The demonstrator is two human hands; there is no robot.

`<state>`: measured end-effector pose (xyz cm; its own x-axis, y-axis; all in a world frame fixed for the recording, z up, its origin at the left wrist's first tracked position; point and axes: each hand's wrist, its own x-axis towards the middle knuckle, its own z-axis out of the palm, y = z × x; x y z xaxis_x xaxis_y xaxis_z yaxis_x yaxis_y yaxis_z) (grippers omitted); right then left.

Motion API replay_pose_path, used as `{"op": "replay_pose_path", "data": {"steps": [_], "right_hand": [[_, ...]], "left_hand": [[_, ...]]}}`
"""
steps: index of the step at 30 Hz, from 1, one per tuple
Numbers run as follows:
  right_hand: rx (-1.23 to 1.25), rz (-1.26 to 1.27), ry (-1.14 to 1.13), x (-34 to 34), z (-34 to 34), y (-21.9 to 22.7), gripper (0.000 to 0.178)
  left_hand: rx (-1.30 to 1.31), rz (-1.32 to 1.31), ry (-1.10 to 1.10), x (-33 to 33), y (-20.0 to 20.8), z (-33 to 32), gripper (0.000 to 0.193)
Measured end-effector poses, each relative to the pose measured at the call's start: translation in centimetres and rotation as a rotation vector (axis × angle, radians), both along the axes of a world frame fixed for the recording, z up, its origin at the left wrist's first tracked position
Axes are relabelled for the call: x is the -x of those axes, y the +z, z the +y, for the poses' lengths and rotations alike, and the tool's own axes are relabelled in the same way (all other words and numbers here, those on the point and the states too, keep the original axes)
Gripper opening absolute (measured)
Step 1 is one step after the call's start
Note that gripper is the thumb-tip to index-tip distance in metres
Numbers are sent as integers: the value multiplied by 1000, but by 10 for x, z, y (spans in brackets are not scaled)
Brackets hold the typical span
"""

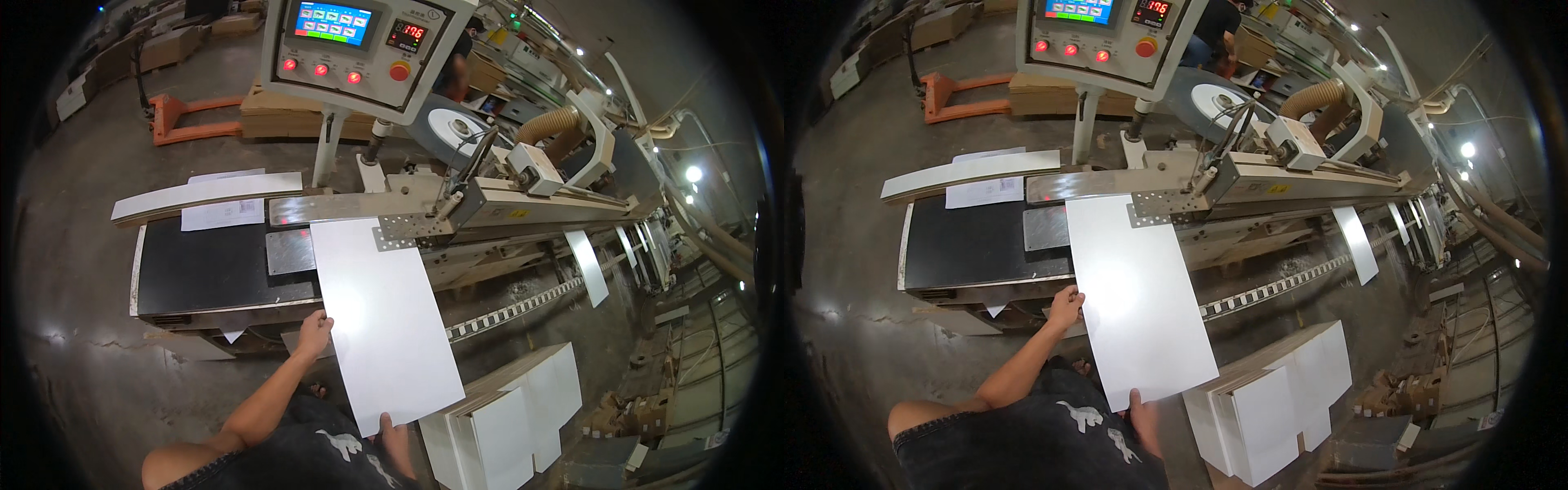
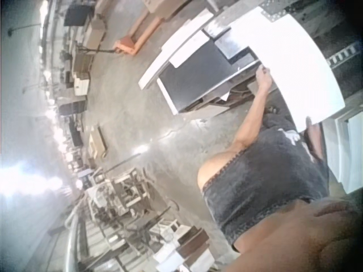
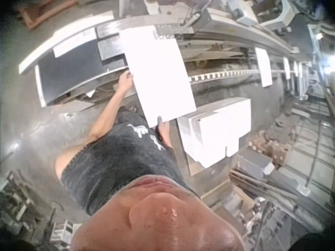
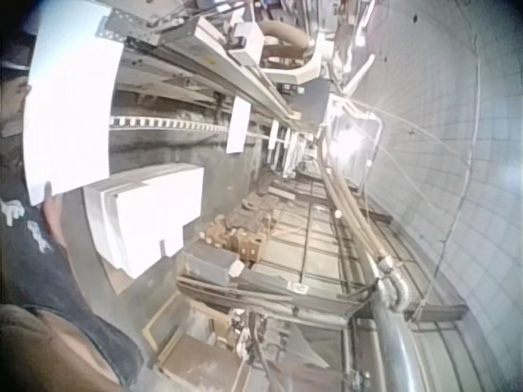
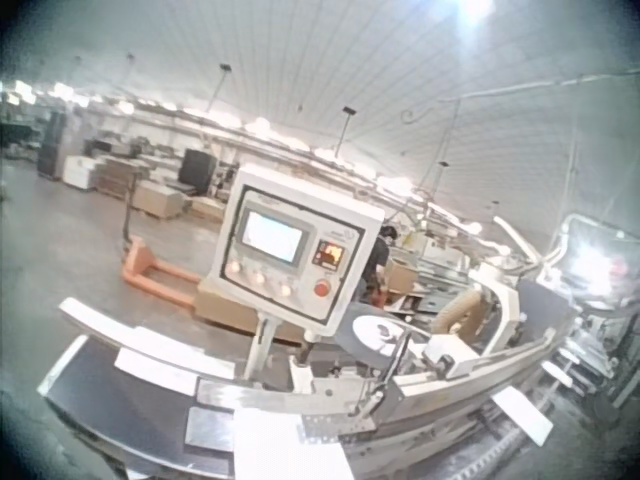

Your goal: The person repeatedly picks up white rectangular panels from a conveyor belt and stacks them on a growing pile on the floor. The person handles the panels one at a time, placing each on top of the previous ones.

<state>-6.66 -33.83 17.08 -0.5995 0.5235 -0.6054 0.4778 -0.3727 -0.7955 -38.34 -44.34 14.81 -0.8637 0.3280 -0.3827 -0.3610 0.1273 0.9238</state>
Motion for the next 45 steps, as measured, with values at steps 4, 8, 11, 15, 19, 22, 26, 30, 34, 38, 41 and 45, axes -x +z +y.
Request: {"op": "replay_pose_path", "data": {"steps": [4,8,11,15,19,22,26,30,34,38,41,45], "right_hand": [[-47,-98,-32,7,12,9,35],[-165,-207,-120,9,39,12,50],[-249,-214,-148,2,72,-3,57],[-513,-463,-59,3,113,15,71],[-391,-534,12,18,151,30,74],[-278,-556,-5,12,175,53,86],[-271,-463,67,5,221,27,84],[-237,-382,-92,5,249,51,80],[-318,-185,-109,-26,280,31,65],[-249,9,-162,-101,281,-2,57],[-332,-229,-189,-208,257,-19,58],[-237,-610,-286,-338,190,-38,55]], "left_hand": [[-48,-40,24,1,2,15,21],[-81,-22,24,-2,-5,45,15],[-81,-13,2,-3,11,80,12],[-137,-35,-41,-4,10,127,10],[-21,3,-55,-1,12,157,9],[-77,-4,-112,-3,-8,187,10],[-88,28,-119,-5,-4,229,12],[43,155,-94,32,-39,260,24],[548,535,-1,-39,31,331,41],[72,1362,-228,-162,78,391,47],[-245,1036,-827,-296,85,425,42],[-6,353,-1144,-401,-45,472,59]]}}
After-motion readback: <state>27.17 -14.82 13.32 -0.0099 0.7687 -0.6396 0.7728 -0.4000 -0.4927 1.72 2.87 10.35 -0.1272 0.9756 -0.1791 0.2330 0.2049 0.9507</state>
